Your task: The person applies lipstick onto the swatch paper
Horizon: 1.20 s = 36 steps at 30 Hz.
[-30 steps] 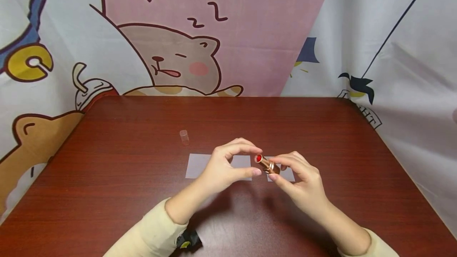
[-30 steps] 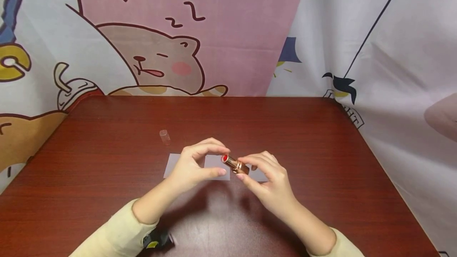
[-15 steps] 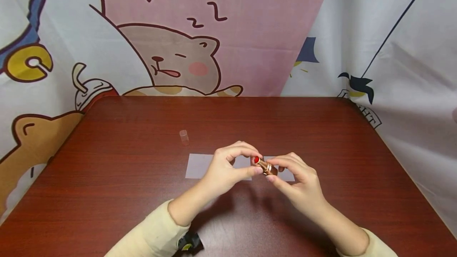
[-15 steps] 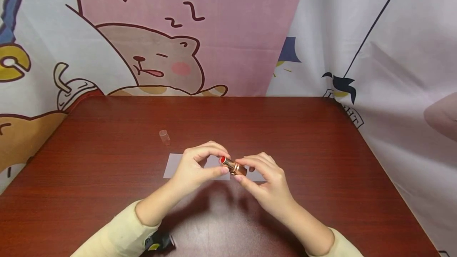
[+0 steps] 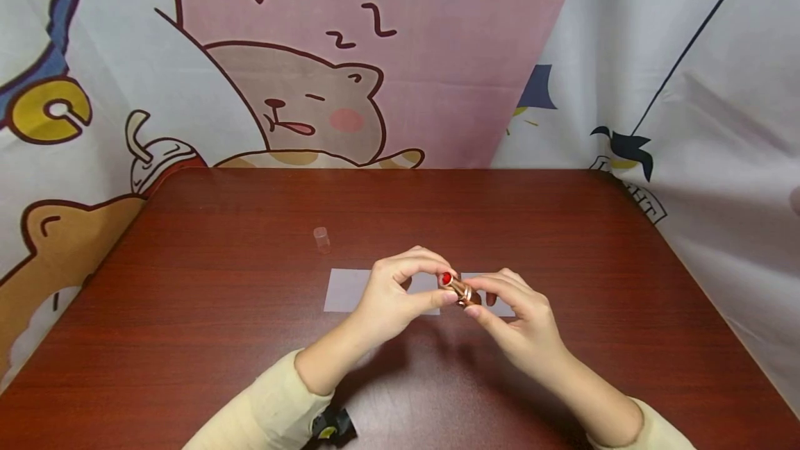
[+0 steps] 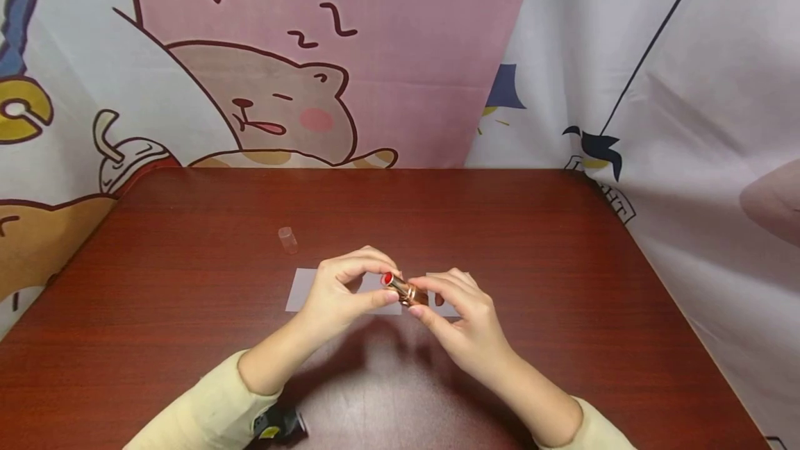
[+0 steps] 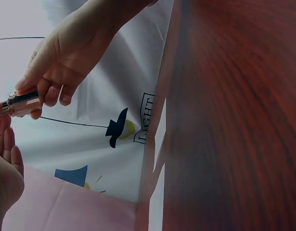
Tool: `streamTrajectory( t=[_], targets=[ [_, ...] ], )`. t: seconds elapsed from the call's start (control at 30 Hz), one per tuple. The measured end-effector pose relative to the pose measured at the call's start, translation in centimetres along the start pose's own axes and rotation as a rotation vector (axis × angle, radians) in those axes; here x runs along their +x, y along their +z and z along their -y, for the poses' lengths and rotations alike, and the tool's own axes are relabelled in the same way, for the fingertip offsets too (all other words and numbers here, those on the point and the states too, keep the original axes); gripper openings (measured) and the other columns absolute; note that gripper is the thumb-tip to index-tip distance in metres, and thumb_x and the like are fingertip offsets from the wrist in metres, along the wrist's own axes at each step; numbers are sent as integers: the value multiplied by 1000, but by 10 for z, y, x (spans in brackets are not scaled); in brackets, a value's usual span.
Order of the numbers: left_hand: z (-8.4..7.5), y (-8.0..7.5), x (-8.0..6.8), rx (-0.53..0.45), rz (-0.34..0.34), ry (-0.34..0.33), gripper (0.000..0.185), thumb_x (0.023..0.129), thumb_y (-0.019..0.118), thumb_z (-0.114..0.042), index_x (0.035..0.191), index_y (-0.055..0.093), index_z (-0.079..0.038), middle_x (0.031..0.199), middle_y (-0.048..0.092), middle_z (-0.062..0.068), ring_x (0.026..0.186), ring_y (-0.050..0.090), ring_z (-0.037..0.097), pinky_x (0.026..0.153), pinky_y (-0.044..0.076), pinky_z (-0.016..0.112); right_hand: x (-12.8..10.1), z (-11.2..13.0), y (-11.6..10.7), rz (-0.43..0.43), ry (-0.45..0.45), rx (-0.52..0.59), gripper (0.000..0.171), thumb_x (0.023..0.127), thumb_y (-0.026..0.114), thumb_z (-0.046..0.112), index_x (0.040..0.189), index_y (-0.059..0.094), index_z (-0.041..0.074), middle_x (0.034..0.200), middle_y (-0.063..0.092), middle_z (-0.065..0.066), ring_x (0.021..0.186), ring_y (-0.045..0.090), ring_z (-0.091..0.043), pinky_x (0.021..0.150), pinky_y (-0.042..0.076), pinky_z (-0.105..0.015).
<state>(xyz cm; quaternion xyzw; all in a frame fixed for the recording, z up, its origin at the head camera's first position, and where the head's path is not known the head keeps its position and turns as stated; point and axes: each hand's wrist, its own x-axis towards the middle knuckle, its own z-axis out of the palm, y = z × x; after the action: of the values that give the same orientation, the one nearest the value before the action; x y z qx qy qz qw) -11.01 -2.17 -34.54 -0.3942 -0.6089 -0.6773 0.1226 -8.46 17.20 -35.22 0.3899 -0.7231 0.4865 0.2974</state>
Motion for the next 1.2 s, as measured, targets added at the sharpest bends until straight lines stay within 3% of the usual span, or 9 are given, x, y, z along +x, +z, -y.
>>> streamTrajectory(
  t=[0.53,0.77,1.2],
  targets=[
    [1,-2,3,-12,27,30,23,71,76,14,93,69,8,90,67,16,87,61,22,77,52,35,-2,-5,-1,49,14,4,36,94,58,30,105,68,-4,86,66,-3,73,51,-10,63,40,-24],
    [1,-3,3,-23,33,15,23,72,76,13,93,69,6,91,67,13,89,61,22,78,51,37,-4,-9,-1,87,24,56,34,96,55,24,110,66,-5,94,68,-7,78,57,-12,69,47,-19],
    [1,-3,4,-43,56,8,23,72,76,13,93,69,6,91,67,13,90,60,23,79,51,38,-6,-12,-1,125,39,136,34,99,50,22,115,65,-4,102,68,-5,78,56,-13,69,45,-23]
  ],
)
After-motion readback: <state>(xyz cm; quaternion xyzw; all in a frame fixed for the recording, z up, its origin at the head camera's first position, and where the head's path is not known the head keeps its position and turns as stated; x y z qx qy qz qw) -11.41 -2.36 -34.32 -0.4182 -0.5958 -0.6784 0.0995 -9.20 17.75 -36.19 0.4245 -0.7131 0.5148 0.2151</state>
